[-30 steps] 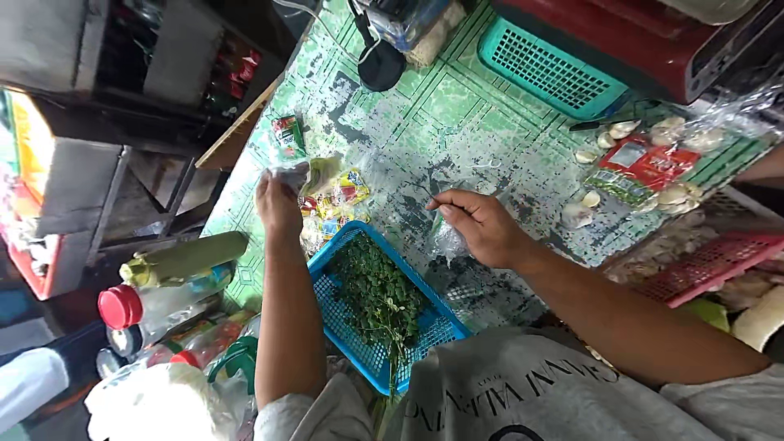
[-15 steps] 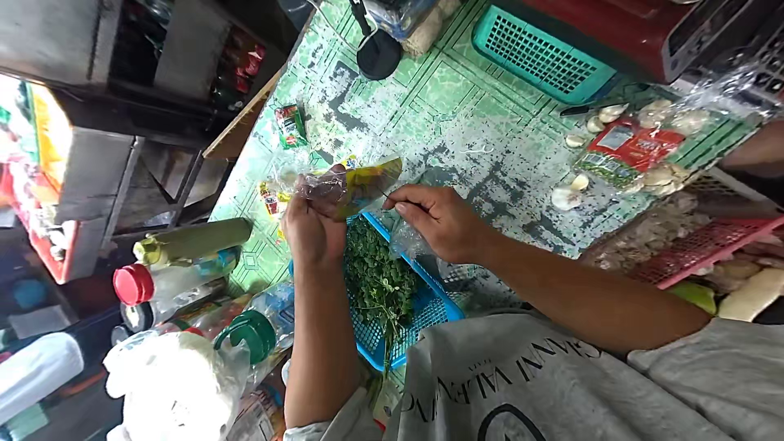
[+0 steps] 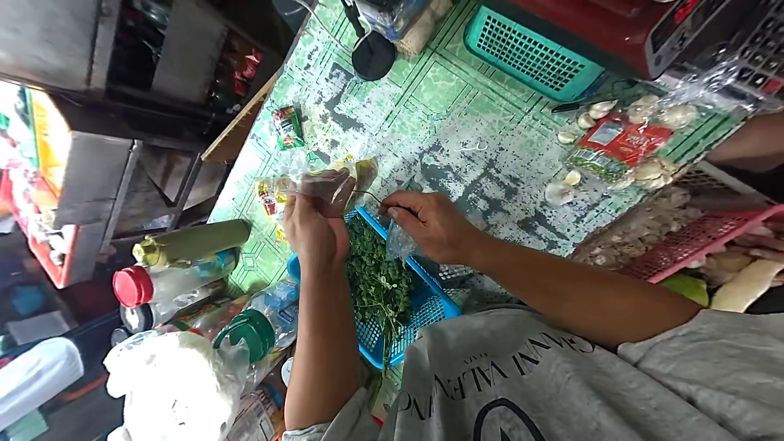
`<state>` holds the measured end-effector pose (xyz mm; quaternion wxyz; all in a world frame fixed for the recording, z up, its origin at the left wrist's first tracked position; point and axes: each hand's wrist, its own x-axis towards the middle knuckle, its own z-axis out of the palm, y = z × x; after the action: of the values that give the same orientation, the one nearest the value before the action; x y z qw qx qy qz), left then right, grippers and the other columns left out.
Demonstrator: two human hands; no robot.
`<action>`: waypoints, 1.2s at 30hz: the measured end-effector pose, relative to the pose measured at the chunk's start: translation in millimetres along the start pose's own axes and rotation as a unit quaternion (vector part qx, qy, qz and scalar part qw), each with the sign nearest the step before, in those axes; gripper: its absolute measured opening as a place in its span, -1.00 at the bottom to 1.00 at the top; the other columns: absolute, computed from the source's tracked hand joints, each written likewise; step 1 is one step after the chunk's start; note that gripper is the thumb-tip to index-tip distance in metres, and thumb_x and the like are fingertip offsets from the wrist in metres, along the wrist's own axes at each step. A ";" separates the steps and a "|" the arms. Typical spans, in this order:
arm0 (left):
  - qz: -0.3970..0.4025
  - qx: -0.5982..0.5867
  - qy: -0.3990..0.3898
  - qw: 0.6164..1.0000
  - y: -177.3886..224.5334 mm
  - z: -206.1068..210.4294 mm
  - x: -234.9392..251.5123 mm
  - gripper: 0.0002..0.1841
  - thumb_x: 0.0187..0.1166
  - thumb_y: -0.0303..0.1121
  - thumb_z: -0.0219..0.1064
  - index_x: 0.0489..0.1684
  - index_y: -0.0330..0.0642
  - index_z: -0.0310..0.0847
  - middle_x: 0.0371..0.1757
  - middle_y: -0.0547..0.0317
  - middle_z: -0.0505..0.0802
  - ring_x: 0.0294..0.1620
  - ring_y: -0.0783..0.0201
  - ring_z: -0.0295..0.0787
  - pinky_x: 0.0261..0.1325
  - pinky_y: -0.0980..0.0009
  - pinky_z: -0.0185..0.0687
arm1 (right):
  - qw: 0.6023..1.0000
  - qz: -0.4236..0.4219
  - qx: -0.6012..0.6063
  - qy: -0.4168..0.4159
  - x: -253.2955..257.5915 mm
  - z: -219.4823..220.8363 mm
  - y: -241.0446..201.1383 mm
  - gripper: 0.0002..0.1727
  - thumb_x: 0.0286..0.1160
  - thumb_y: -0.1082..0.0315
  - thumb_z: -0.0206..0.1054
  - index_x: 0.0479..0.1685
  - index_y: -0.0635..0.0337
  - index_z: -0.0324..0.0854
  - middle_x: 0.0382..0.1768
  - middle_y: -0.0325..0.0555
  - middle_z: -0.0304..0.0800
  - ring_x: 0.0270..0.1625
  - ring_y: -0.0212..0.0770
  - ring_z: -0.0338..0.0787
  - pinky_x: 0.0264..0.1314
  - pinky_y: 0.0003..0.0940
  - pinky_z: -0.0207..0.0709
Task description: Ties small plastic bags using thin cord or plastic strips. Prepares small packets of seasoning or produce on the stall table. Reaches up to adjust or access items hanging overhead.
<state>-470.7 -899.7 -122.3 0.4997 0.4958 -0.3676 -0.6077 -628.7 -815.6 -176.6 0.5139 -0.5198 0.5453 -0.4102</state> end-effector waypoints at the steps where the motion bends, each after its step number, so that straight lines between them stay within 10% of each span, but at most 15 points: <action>1: 0.015 0.024 -0.008 1.000 -1.2 1.0 -3.0 -0.68 0.92 -0.31 -0.20 0.12 -0.18 0.51 -0.03 0.02 0.87 0.08 0.05 0.88 0.27 -0.01 0.79 | 1.000 0.006 0.002 0.002 0.8 0.8 -0.4 -0.71 0.83 0.27 0.09 0.08 0.02 0.76 -0.35 -0.28 0.73 -0.43 -0.38 0.64 -0.37 -0.33 0.58; 5: 0.139 0.190 -0.045 0.971 -10.3 -2.2 -12.6 -0.74 0.87 -0.38 -0.05 0.09 -0.16 0.62 -0.02 0.14 0.90 0.08 0.17 0.88 0.26 0.09 0.80 | 1.000 0.028 0.004 0.010 3.6 3.1 -2.8 -0.74 0.83 0.26 0.12 0.08 0.01 0.76 -0.40 -0.27 0.75 -0.47 -0.36 0.66 -0.38 -0.31 0.61; 10: 0.337 0.470 -0.064 0.813 -21.0 -3.6 -29.5 -0.81 0.68 -0.42 0.25 -0.07 -0.26 0.81 0.05 0.07 0.87 0.18 0.22 0.74 0.27 0.26 0.65 | 0.999 0.045 0.023 0.019 3.9 8.5 0.2 -0.75 0.83 0.23 0.12 0.09 0.05 0.72 -0.41 -0.21 0.72 -0.46 -0.31 0.68 -0.38 -0.25 0.64; 13: 0.362 0.483 -0.077 0.793 -36.5 -5.2 -39.2 -0.81 0.67 -0.43 0.25 -0.17 -0.22 0.83 0.06 0.08 0.92 0.19 0.20 0.78 0.28 0.27 0.66 | 0.998 0.025 0.035 0.040 1.5 12.7 8.5 -0.78 0.76 0.31 0.17 0.22 0.08 0.61 -0.35 -0.13 0.71 -0.45 -0.26 0.69 -0.37 -0.21 0.66; 22: 0.297 0.370 -0.173 0.863 -59.4 8.2 -58.3 -0.83 0.67 -0.48 0.24 -0.20 -0.26 0.78 0.02 0.05 0.90 0.17 0.19 0.82 0.25 0.26 0.76 | 0.993 -0.048 0.060 0.094 -4.3 1.8 29.3 -0.18 0.47 0.39 0.32 0.78 0.14 0.04 -0.24 -0.15 0.78 -0.30 -0.34 0.80 -0.23 -0.32 0.78; 26: 0.130 0.232 -0.335 0.904 -41.4 14.6 -50.7 -0.75 0.66 -0.46 0.19 0.11 -0.39 0.72 0.27 -0.08 0.82 0.38 0.10 0.73 0.42 0.11 0.70 | 0.988 -0.079 0.125 0.034 -2.0 -33.9 32.6 -0.25 0.44 0.26 0.34 0.74 0.02 0.28 0.36 -0.18 0.67 0.05 -0.42 0.75 0.02 -0.44 0.74; 29: 0.032 0.228 -0.406 0.884 -17.2 -13.8 0.0 -0.60 0.61 -0.29 0.26 0.33 -0.32 0.65 0.30 0.00 0.84 0.30 0.14 0.79 0.41 0.09 0.72 | 0.981 -0.064 0.185 0.000 -1.1 -53.0 38.8 -0.41 0.59 -0.02 0.20 0.56 0.05 0.52 0.29 -0.26 0.70 -0.01 -0.47 0.72 -0.06 -0.51 0.69; 32: 0.043 0.574 -0.281 0.768 -19.5 -35.4 78.8 -0.68 0.58 -0.26 0.38 0.15 -0.27 0.76 -0.08 0.05 0.93 -0.08 0.17 0.90 0.10 0.06 0.81 | 0.979 -0.024 0.187 0.079 1.8 -54.5 43.6 -0.54 0.72 -0.13 0.12 0.21 -0.02 0.69 -0.04 -0.40 0.81 -0.14 -0.53 0.78 -0.23 -0.55 0.71; 36: -0.129 0.790 -0.209 0.561 -80.9 -19.6 149.5 -0.05 0.22 0.33 0.58 0.28 -0.48 0.62 0.27 -0.48 0.72 0.32 -0.47 0.66 0.25 -0.53 0.49 | 0.987 0.025 0.093 0.131 9.7 -43.0 38.1 -0.77 0.57 0.09 0.39 -0.13 0.06 0.73 -0.37 -0.33 0.75 -0.39 -0.47 0.70 -0.38 -0.49 0.63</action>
<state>-472.7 -1025.4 -238.4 -0.2667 0.5935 -0.7272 -0.2185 -676.0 -824.2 -209.5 0.4942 -0.3982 0.5803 -0.5104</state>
